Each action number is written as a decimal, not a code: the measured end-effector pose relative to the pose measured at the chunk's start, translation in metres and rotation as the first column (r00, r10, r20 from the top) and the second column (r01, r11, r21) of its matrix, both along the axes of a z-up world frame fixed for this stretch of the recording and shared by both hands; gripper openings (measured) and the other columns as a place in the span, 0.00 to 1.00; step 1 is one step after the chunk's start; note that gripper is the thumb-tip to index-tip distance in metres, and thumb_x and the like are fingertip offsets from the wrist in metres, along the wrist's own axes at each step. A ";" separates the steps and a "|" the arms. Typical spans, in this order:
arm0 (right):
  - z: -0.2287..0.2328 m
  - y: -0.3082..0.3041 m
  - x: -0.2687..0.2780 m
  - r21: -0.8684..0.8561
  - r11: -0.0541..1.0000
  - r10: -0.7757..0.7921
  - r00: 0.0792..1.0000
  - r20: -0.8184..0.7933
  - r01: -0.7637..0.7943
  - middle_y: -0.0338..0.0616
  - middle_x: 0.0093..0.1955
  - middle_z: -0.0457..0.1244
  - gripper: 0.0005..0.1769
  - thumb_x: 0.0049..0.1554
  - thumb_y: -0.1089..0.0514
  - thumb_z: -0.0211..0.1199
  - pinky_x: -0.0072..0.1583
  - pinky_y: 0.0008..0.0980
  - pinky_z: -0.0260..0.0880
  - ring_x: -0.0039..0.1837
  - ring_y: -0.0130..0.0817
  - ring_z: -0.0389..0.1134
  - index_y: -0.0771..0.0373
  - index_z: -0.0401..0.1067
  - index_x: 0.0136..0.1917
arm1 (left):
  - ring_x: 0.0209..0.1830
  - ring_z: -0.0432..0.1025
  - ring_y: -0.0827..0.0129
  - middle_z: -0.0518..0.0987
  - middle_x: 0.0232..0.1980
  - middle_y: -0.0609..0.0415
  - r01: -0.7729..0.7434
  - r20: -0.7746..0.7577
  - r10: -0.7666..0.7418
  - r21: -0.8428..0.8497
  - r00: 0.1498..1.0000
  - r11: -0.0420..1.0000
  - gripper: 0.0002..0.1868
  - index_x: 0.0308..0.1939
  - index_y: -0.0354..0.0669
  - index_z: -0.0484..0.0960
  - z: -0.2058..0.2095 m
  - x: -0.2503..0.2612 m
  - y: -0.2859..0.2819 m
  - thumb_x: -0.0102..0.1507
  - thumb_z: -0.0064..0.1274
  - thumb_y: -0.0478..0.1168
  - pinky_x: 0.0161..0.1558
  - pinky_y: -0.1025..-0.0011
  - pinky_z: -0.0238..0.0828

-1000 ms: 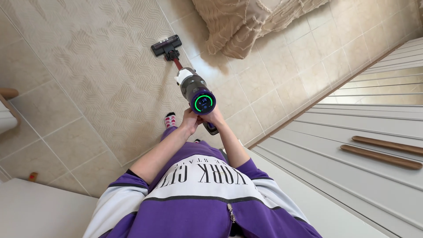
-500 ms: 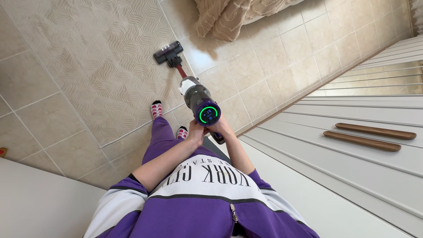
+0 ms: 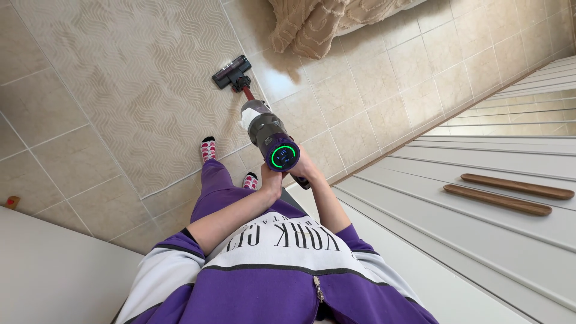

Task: Vacuuming the floor in a bedroom.

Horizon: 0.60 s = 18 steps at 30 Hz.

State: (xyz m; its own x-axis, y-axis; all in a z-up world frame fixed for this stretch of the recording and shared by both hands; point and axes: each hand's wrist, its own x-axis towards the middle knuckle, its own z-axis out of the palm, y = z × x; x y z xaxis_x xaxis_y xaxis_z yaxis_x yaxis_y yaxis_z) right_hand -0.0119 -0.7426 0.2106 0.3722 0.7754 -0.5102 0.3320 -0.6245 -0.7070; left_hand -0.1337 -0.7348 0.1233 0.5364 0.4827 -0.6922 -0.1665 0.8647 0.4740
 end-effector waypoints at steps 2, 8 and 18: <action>-0.004 0.016 0.004 0.028 0.999 0.022 1.000 -0.010 -0.022 0.47 0.52 0.72 0.26 0.45 0.58 0.74 0.56 0.36 0.75 0.54 0.35 0.73 0.62 0.74 0.57 | 0.46 0.77 0.72 0.81 0.49 0.54 -0.015 -0.024 0.015 -0.004 1.000 1.000 0.09 0.48 0.37 0.80 -0.002 0.006 0.015 0.65 0.53 0.35 0.48 0.68 0.79; -0.046 0.088 0.016 0.101 0.992 0.083 0.996 -0.030 -0.080 0.48 0.50 0.71 0.25 0.44 0.59 0.74 0.54 0.36 0.75 0.52 0.34 0.73 0.63 0.74 0.55 | 0.44 0.76 0.73 0.82 0.47 0.54 -0.047 -0.092 0.051 0.046 0.994 0.998 0.07 0.47 0.36 0.82 -0.039 0.016 0.087 0.66 0.54 0.35 0.44 0.70 0.77; -0.064 0.329 0.041 0.086 0.996 0.019 0.980 -0.197 -0.002 0.46 0.55 0.68 0.33 0.41 0.58 0.73 0.52 0.37 0.77 0.55 0.34 0.71 0.60 0.68 0.60 | 0.45 0.77 0.74 0.81 0.47 0.57 -0.048 -0.140 0.057 0.066 0.988 0.997 0.08 0.47 0.40 0.81 -0.069 0.043 0.322 0.65 0.52 0.34 0.47 0.67 0.79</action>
